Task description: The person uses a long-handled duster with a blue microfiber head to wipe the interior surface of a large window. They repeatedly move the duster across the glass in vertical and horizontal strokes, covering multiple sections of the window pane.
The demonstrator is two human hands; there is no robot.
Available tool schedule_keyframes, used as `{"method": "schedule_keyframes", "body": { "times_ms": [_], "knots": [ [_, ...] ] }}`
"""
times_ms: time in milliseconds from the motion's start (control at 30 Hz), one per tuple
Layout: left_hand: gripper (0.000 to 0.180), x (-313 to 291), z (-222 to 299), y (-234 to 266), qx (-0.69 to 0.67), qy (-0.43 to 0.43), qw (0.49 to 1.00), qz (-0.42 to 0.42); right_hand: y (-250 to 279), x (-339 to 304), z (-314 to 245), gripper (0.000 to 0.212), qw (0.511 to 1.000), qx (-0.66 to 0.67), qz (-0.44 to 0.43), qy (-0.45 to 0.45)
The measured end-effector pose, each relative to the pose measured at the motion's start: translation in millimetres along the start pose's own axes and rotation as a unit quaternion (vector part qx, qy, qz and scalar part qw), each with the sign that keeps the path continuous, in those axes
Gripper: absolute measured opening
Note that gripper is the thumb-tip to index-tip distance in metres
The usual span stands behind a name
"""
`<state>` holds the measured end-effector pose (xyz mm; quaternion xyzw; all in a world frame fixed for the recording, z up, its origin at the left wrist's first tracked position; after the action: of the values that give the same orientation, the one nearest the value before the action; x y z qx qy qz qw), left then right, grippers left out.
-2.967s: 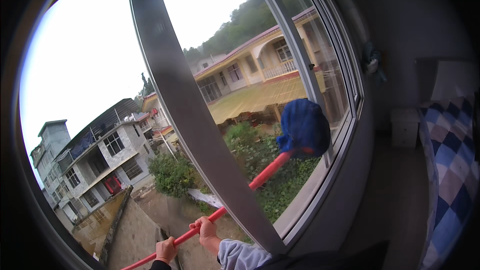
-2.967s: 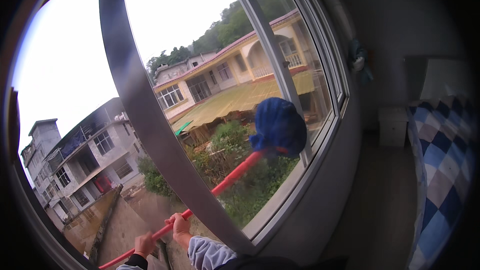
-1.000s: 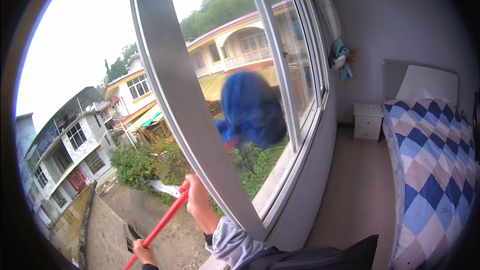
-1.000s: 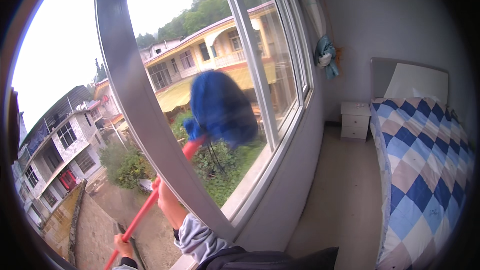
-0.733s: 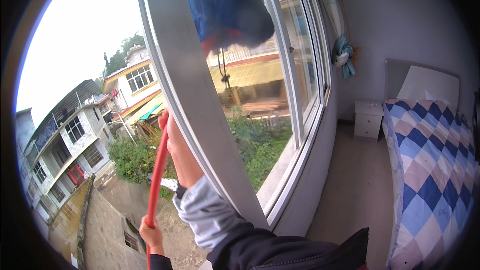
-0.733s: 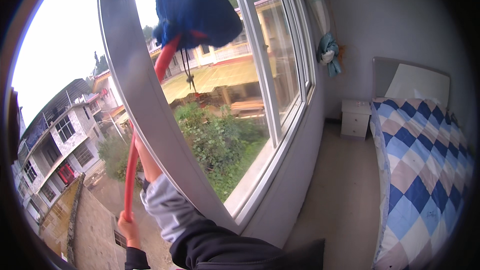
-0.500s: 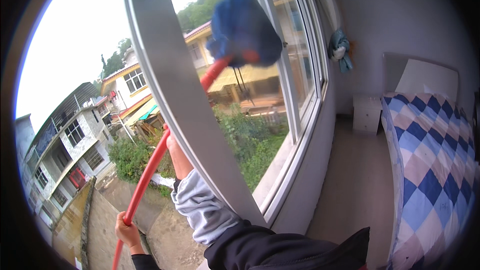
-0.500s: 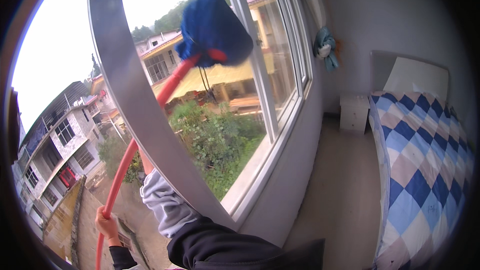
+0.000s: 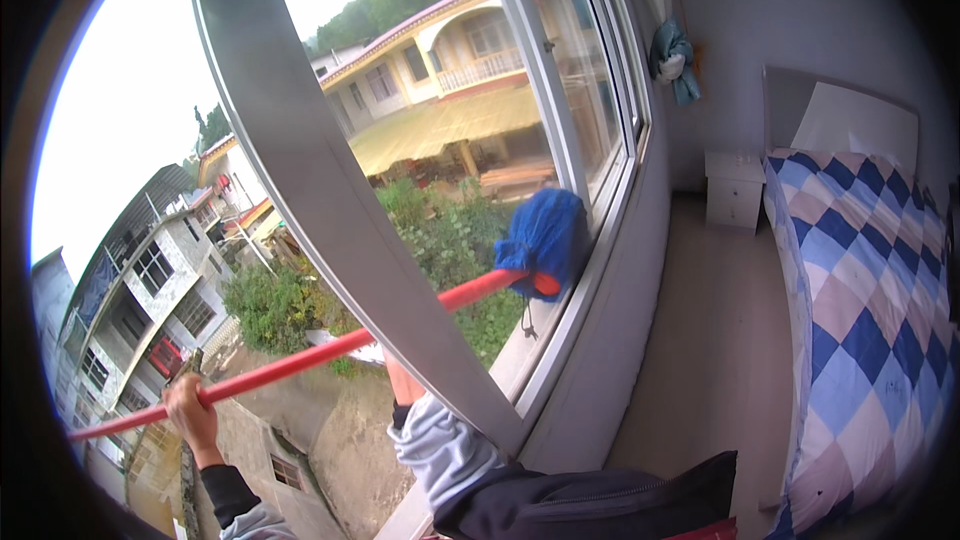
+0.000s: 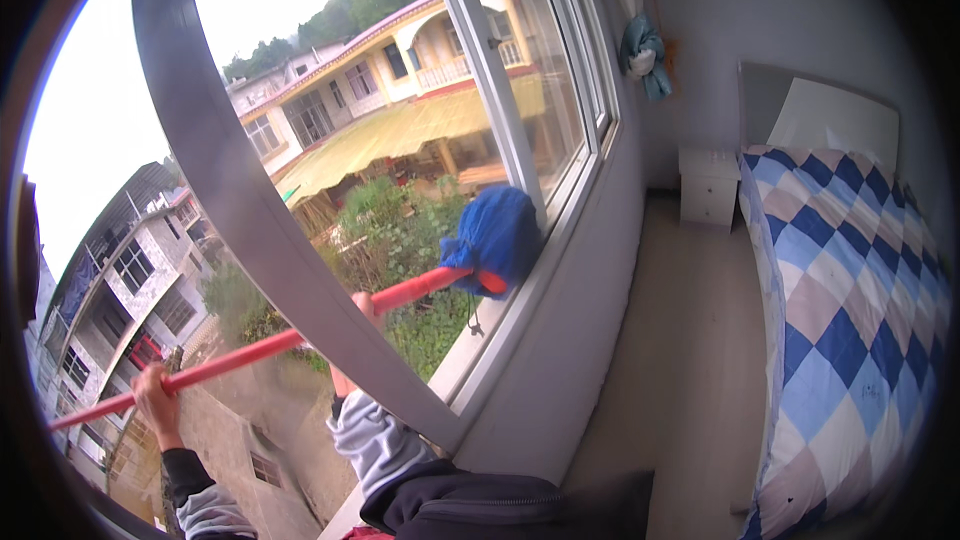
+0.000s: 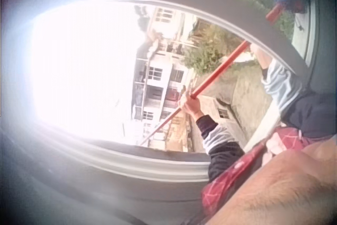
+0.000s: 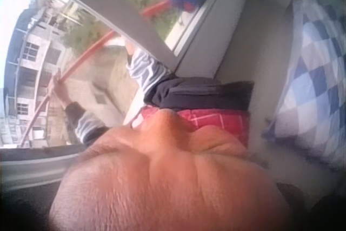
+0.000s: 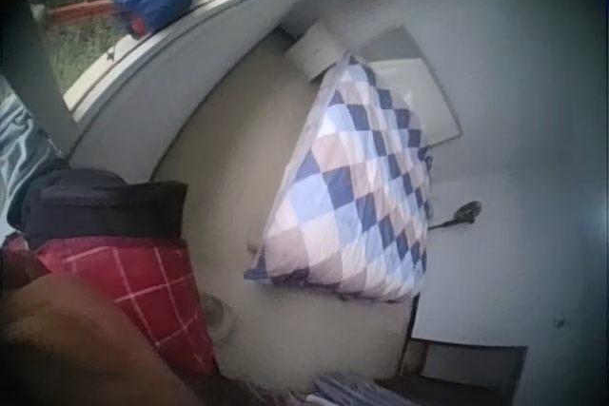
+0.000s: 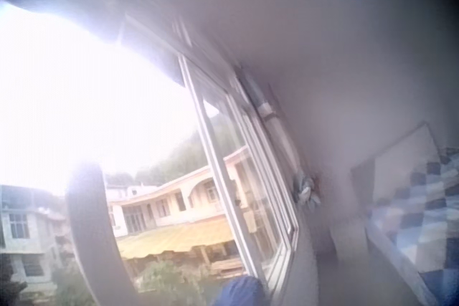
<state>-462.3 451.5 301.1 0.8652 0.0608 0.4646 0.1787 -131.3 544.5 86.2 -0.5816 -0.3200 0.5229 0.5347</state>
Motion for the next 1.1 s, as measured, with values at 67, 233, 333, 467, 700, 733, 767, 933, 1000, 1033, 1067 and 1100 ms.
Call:
{"method": "schedule_keyframes", "body": {
  "times_ms": [67,233,333,467,700,733,767,933,1000,1033,1067,1100],
  "knots": [
    [0.015,-41,-1,-19,0.015,0.038,0.999,-0.034,-12,-7,2,0.02,1.0,-0.009,-0.011,-0.001],
    [0.015,-149,-7,-59,-0.019,0.172,0.981,-0.082,-59,-45,20,0.021,0.996,-0.068,-0.059,-0.014],
    [0.012,-187,2,-66,-0.06,0.224,0.972,-0.045,-93,-81,34,0.014,0.974,-0.16,-0.162,-0.01],
    [0.01,-196,32,-89,-0.111,0.283,0.952,-0.018,-134,-92,32,0.015,0.947,-0.216,-0.236,-0.001],
    [0.045,-176,77,-101,-0.272,0.25,0.925,0.085,-168,-58,51,0.014,0.923,-0.246,-0.289,0.06],
    [0.066,-176,76,-96,-0.265,0.273,0.924,0.027,-165,-56,53,0.014,0.923,-0.243,-0.294,0.059],
    [0.07,-176,76,-86,-0.266,0.311,0.912,-0.006,-164,-56,55,0.015,0.922,-0.24,-0.298,0.058],
    [0.087,-95,92,-40,-0.28,0.337,0.899,-0.007,-158,-79,46,0.011,0.944,-0.169,-0.284,0.013],
    [0.078,-46,128,-22,-0.234,0.209,0.949,0.032,-155,-92,41,0.009,0.956,-0.136,-0.262,0.003],
    [0.074,-30,140,-15,-0.198,0.176,0.964,0.032,-152,-99,39,0.008,0.961,-0.124,-0.246,-0.004],
    [0.062,-20,144,-9,-0.173,0.177,0.968,0.042,-145,-104,39,0.007,0.968,-0.115,-0.223,-0.015],
    [0.05,-14,148,-9,-0.138,0.193,0.971,0.044,-142,-109,39,0.007,0.966,-0.111,-0.23,-0.023]
  ]
}}
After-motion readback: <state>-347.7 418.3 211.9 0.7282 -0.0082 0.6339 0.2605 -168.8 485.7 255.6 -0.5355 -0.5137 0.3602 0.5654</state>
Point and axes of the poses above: each hand's wrist, its own x-axis towards the middle knuckle, its own y-axis out of the back of the hand, z = x × y, the point moved 6 cm from there along x, towards the middle knuckle, and after that the axes turned 11 degrees about -y, right-handed, at the moved point
